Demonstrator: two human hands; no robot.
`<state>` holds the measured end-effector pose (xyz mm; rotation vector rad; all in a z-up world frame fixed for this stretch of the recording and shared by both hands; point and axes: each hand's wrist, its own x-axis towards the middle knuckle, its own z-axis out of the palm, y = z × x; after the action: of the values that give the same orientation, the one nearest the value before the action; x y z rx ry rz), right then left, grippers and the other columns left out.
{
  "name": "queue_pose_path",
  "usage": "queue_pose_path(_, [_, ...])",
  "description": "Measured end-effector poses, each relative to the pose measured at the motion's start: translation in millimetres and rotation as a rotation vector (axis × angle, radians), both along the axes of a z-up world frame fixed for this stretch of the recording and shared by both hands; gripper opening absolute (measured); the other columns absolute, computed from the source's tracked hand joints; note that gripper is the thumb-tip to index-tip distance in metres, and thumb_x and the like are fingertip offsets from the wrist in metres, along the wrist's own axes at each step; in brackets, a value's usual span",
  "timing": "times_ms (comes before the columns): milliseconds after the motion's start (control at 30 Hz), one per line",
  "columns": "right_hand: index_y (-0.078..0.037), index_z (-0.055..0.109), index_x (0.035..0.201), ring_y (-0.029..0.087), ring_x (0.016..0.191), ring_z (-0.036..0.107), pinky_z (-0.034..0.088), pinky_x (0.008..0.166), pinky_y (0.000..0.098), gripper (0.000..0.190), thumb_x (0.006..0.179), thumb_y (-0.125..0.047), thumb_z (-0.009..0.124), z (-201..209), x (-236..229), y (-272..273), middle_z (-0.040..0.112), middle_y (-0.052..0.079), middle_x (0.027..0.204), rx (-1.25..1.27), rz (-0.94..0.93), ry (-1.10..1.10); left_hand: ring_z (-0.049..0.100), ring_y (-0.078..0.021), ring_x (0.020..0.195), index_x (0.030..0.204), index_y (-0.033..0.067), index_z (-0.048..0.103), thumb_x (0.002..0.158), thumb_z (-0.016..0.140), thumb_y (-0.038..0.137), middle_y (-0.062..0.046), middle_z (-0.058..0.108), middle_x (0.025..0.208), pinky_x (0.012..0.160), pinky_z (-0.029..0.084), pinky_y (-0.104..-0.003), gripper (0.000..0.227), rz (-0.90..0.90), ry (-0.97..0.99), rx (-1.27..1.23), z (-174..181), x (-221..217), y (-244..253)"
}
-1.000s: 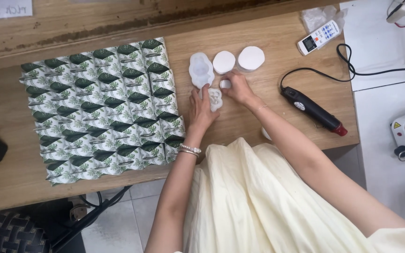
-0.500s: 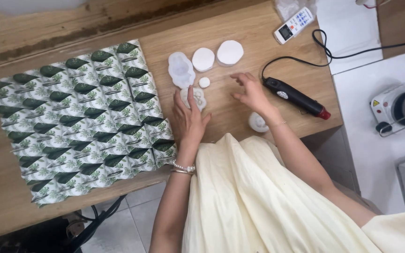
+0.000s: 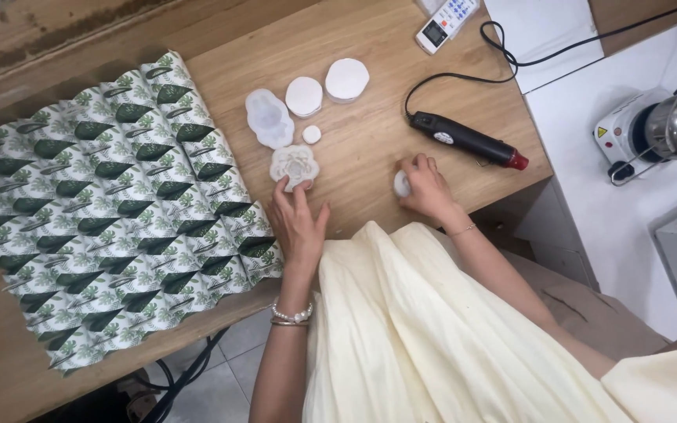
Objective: Organizing and inspecting various silicone candle molds on a workbench and shelf.
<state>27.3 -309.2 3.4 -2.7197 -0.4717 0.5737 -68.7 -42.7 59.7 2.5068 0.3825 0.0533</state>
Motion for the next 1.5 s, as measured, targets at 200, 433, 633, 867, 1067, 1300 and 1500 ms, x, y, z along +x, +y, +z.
queue_pose_path(200, [-0.009,0.055,0.134,0.042,0.122,0.048,0.047,0.103,0.0498,0.082,0.061,-0.014,0.09,27,47,42,0.052,0.021,0.129,0.208,-0.004,-0.114,0.054,-0.0342,0.124,0.09,0.0068,0.069,0.088,0.079,0.026,-0.013,0.057,0.126,0.117,0.033,-0.057,0.022,0.05,-0.081,-0.068,-11,-20,3])
queue_pose_path(433, [-0.006,0.05,0.14,0.043,0.126,0.049,0.048,0.104,0.0502,0.085,0.065,-0.012,0.089,3,101,106,0.05,0.023,0.134,0.258,0.158,-0.135,0.059,-0.0281,0.121,0.096,0.008,0.073,0.097,0.069,0.029,-0.01,0.061,0.122,0.121,0.027,-0.059,0.021,0.108,-0.054,-0.1,-3,-28,7])
queue_pose_path(633, [-0.009,0.052,0.139,0.045,0.129,0.044,0.048,0.106,0.0499,0.083,0.065,-0.011,0.09,-17,107,128,0.042,0.025,0.138,0.159,0.143,-0.082,0.058,-0.0313,0.123,0.104,0.0096,0.072,0.095,0.068,0.024,-0.012,0.061,0.124,0.12,0.026,-0.06,0.017,0.16,-0.048,-0.093,-5,-33,14])
queue_pose_path(867, [-0.008,0.048,0.144,0.044,0.133,0.042,0.047,0.109,0.0496,0.09,0.065,-0.012,0.091,-29,101,128,0.042,0.025,0.139,0.155,0.138,-0.121,0.055,-0.0326,0.124,0.117,0.0086,0.067,0.092,0.07,0.022,-0.014,0.056,0.124,0.117,0.024,-0.06,0.029,0.122,0.04,-0.094,-9,-24,14])
queue_pose_path(1067, [-0.007,0.038,0.15,0.047,0.127,0.042,0.042,0.106,0.0528,0.104,0.063,-0.016,0.094,-21,91,125,0.039,0.024,0.143,0.257,0.09,-0.13,0.053,-0.0378,0.119,0.12,0.0112,0.066,0.088,0.073,0.021,-0.013,0.056,0.124,0.114,0.032,-0.056,0.035,0.01,0.027,-0.031,25,1,1])
queue_pose_path(1300, [-0.008,0.041,0.15,0.044,0.129,0.046,0.042,0.113,0.0504,0.097,0.067,-0.01,0.09,-36,89,108,0.047,0.019,0.141,0.469,-0.059,-0.293,0.057,-0.0322,0.117,0.128,0.0086,0.061,0.087,0.074,0.021,-0.015,0.056,0.125,0.11,0.036,-0.055,0.045,-0.076,-0.07,0.039,10,43,0])
queue_pose_path(1500, [-0.007,0.038,0.152,0.044,0.129,0.044,0.039,0.111,0.0522,0.102,0.065,-0.01,0.091,-41,93,83,0.045,0.023,0.14,0.432,-0.108,-0.344,0.061,-0.0305,0.113,0.118,0.0039,0.064,0.086,0.073,0.013,-0.014,0.064,0.117,0.099,0.045,-0.048,0.035,-0.179,0.024,0.216,-36,109,8])
